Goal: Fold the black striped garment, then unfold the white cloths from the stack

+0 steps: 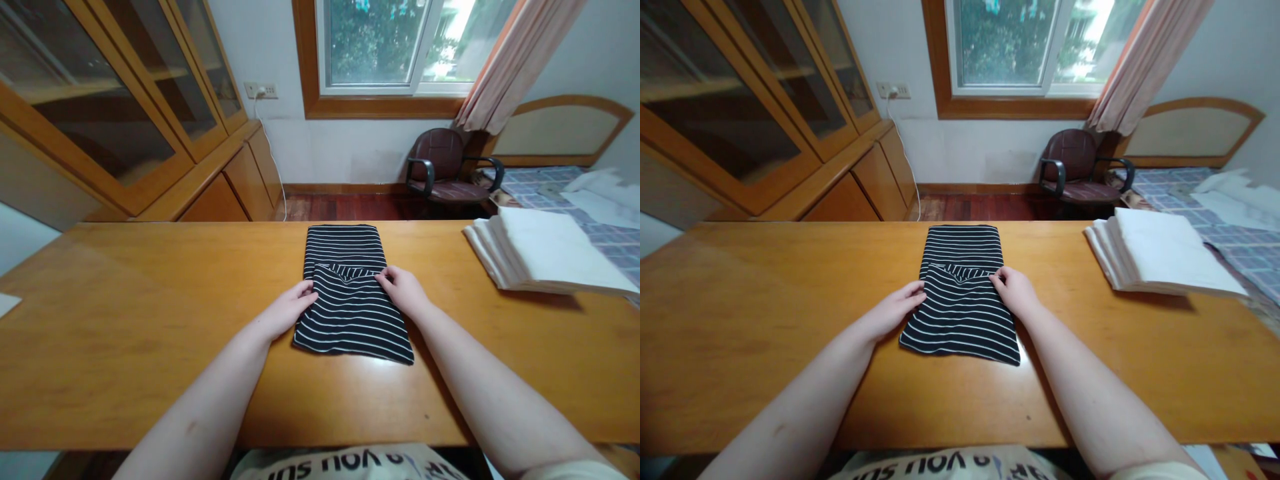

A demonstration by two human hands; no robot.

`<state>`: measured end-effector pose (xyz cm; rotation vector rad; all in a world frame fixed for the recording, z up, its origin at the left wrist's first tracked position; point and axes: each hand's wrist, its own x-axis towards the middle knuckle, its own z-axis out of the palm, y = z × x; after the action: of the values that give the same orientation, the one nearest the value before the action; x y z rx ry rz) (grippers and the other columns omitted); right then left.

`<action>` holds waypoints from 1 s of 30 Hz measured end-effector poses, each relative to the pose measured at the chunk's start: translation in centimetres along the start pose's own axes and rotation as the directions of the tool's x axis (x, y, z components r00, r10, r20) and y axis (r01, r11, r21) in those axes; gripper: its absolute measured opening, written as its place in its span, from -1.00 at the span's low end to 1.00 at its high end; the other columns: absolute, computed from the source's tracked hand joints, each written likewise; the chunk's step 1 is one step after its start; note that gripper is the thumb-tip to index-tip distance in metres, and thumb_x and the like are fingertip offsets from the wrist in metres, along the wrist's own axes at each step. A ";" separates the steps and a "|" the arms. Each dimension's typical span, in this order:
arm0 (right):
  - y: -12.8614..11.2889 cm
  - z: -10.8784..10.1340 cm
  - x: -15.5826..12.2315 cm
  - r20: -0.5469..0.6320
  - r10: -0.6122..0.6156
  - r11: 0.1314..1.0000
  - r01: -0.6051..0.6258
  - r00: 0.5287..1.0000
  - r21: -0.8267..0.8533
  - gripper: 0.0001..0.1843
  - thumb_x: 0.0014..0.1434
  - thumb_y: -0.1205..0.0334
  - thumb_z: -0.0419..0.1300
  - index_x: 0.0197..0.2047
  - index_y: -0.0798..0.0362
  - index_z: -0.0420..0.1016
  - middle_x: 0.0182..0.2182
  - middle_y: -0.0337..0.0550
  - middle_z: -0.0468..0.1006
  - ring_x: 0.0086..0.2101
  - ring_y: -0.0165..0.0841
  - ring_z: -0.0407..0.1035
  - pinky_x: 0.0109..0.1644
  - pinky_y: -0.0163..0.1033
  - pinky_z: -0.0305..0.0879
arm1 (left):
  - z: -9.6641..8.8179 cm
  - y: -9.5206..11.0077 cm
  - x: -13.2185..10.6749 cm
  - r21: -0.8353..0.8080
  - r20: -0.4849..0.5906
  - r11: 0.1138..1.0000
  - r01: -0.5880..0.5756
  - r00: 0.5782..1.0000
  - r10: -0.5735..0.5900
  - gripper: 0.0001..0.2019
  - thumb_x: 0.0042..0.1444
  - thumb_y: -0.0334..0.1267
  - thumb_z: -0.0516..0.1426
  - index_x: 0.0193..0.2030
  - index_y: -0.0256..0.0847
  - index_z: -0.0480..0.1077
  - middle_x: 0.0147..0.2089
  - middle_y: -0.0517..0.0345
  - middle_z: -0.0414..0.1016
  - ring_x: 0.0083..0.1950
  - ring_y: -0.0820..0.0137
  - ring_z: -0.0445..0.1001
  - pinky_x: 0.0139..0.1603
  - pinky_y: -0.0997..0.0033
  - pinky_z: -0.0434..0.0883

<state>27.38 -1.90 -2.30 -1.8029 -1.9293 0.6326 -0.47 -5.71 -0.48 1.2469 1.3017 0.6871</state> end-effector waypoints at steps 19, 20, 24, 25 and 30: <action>0.6 0.3 0.6 -0.034 0.032 0.999 -0.030 0.999 0.043 -0.75 0.15 0.03 0.05 -0.42 0.02 0.32 -0.48 -0.23 0.47 -0.43 -0.36 0.32 -0.38 -0.31 0.12 | -0.5 -0.5 0.7 0.275 -0.150 0.951 0.145 0.983 -0.107 -0.58 0.06 0.12 0.02 -0.29 -0.26 0.38 -0.53 0.20 0.39 -0.54 0.42 0.37 -0.50 0.43 0.30; 0.6 0.3 0.6 -0.026 0.024 0.998 -0.023 0.999 0.061 -0.74 0.15 0.02 0.05 -0.41 0.01 0.33 -0.48 -0.24 0.47 -0.43 -0.37 0.32 -0.37 -0.30 0.13 | -0.4 -0.6 0.8 0.243 -0.177 0.965 0.094 0.983 -0.051 -0.61 0.04 0.06 0.07 -0.20 -0.26 0.36 -0.48 0.20 0.40 -0.50 0.43 0.39 -0.46 0.44 0.31; 0.6 0.3 0.4 -0.070 -0.050 0.996 0.055 0.996 0.071 -0.74 0.14 -0.01 0.09 -0.37 0.01 0.39 -0.38 -0.19 0.48 -0.35 -0.35 0.34 -0.28 -0.28 0.20 | 0.0 -0.7 1.2 0.139 -0.207 0.990 -0.030 0.977 0.058 -0.43 -0.03 -0.16 0.17 0.14 -0.27 0.20 -0.34 0.18 0.41 -0.38 0.45 0.43 -0.31 0.41 0.37; 0.7 0.2 0.4 -0.090 -0.066 0.996 0.071 0.994 0.053 -0.73 0.14 -0.02 0.09 -0.33 0.01 0.41 -0.33 -0.16 0.48 -0.31 -0.33 0.35 -0.25 -0.26 0.21 | 0.0 -0.7 1.1 0.132 -0.204 0.991 -0.035 0.977 0.062 -0.38 -0.04 -0.19 0.18 0.19 -0.24 0.16 -0.32 0.18 0.41 -0.38 0.46 0.43 -0.29 0.41 0.38; 1.1 -0.6 0.3 -0.010 -0.022 0.999 0.021 1.000 -0.038 -0.59 0.08 -0.13 0.13 -0.20 0.04 0.46 -0.29 -0.07 0.50 -0.30 -0.26 0.36 -0.25 -0.22 0.22 | 0.0 -0.6 0.8 0.186 -0.170 0.980 -0.076 0.980 0.109 -0.40 0.00 -0.25 0.15 0.24 -0.10 0.19 -0.23 0.16 0.43 -0.40 0.50 0.41 -0.24 0.38 0.40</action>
<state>28.55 -1.48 -2.47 -1.8024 -1.9640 0.5817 -0.43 -5.09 -1.32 1.4246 1.4863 0.7765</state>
